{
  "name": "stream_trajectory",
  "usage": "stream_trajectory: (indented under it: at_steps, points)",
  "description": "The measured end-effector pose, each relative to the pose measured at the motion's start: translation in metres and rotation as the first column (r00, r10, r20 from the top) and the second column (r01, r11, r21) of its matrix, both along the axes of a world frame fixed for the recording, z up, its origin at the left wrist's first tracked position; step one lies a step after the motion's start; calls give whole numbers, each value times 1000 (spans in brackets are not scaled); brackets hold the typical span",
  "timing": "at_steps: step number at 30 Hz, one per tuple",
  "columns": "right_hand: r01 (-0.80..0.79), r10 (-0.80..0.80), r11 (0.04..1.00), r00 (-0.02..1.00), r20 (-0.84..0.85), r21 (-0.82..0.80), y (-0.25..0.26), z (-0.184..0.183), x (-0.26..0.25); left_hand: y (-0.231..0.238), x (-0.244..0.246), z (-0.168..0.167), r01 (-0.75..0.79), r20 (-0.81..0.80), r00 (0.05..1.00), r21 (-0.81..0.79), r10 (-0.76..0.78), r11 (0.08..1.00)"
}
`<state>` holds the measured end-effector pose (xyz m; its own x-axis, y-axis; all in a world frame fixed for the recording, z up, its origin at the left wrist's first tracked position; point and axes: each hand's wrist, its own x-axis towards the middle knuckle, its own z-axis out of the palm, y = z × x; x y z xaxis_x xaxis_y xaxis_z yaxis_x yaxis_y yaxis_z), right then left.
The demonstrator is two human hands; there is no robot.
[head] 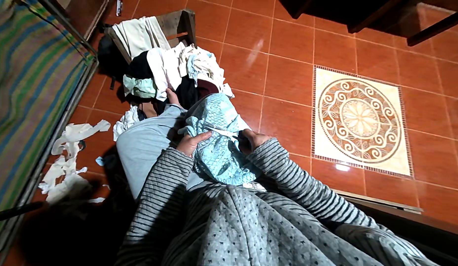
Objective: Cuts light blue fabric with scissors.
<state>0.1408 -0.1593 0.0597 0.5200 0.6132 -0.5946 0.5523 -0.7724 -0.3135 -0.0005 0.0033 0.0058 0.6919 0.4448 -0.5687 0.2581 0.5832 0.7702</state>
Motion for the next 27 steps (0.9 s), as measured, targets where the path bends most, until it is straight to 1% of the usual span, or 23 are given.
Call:
stream_trajectory:
  at_steps: [5, 6, 9, 10, 12, 13, 15, 17, 19, 21, 22, 23, 24, 25, 26, 27]
  points:
    - [13, -14, 1000, 1000, -4, -19, 2, 3, -1, 1, 0, -2, 20, -7, 1000, -9, -20, 1000]
    - [21, -21, 1000, 1000, -7, 16, 0, 1, 0, 1, 0, -2, 23, -11, 1000, -9, -23, 1000]
    - [41, -42, 964, 999, 0, 262, -15, -16, 4, -1, 0, 0, -10, -15, 1000, 10, 10, 1000]
    - [31, -37, 949, 999, 14, 314, -19, -19, 6, -2, 1, 2, -37, -26, 999, 18, 38, 999]
    - [8, -5, 938, 1000, -11, 346, -21, -18, 6, -3, 3, 4, -127, -78, 989, 24, 128, 992]
    - [-6, 15, 939, 1000, -26, 344, -21, -17, 4, -3, 4, 3, -175, -100, 979, 7, 175, 984]
    - [-46, 54, 940, 998, -15, 339, -20, -15, -1, 0, 7, -4, -270, -133, 957, -92, 257, 959]
    - [-104, 105, 927, 994, 17, 360, -20, -15, -3, 5, 7, -14, -311, -132, 948, -205, 288, 928]
    - [-154, 164, 929, 986, -2, 337, -19, -13, -2, 9, 6, -15, -299, -104, 954, -229, 282, 926]
    - [-207, 224, 923, 974, -16, 324, -19, -9, -2, 11, 7, -18, -311, -8, 948, -250, 320, 917]
    - [-242, 265, 934, 963, -56, 262, -17, -3, -4, 10, 7, -17, -314, 44, 941, -260, 336, 913]
    - [-287, 304, 949, 941, -146, 128, -12, 9, -7, 11, 6, -17, -279, 84, 948, -244, 307, 929]
    - [-356, 343, 935, 907, -242, -8, -6, 19, -11, 11, 5, -18, -229, 97, 962, -221, 255, 948]
    - [-417, 385, 908, 873, -299, -49, -6, 20, -14, 10, 6, -19, -198, 81, 972, -221, 220, 955]
    - [-458, 426, 889, 844, -325, -23, -11, 15, -17, 10, 6, -23, -197, 52, 975, -241, 216, 950]
    - [-487, 472, 872, 815, -337, 44, -18, 6, -16, 9, 7, -24, -234, 21, 969, -258, 247, 937]
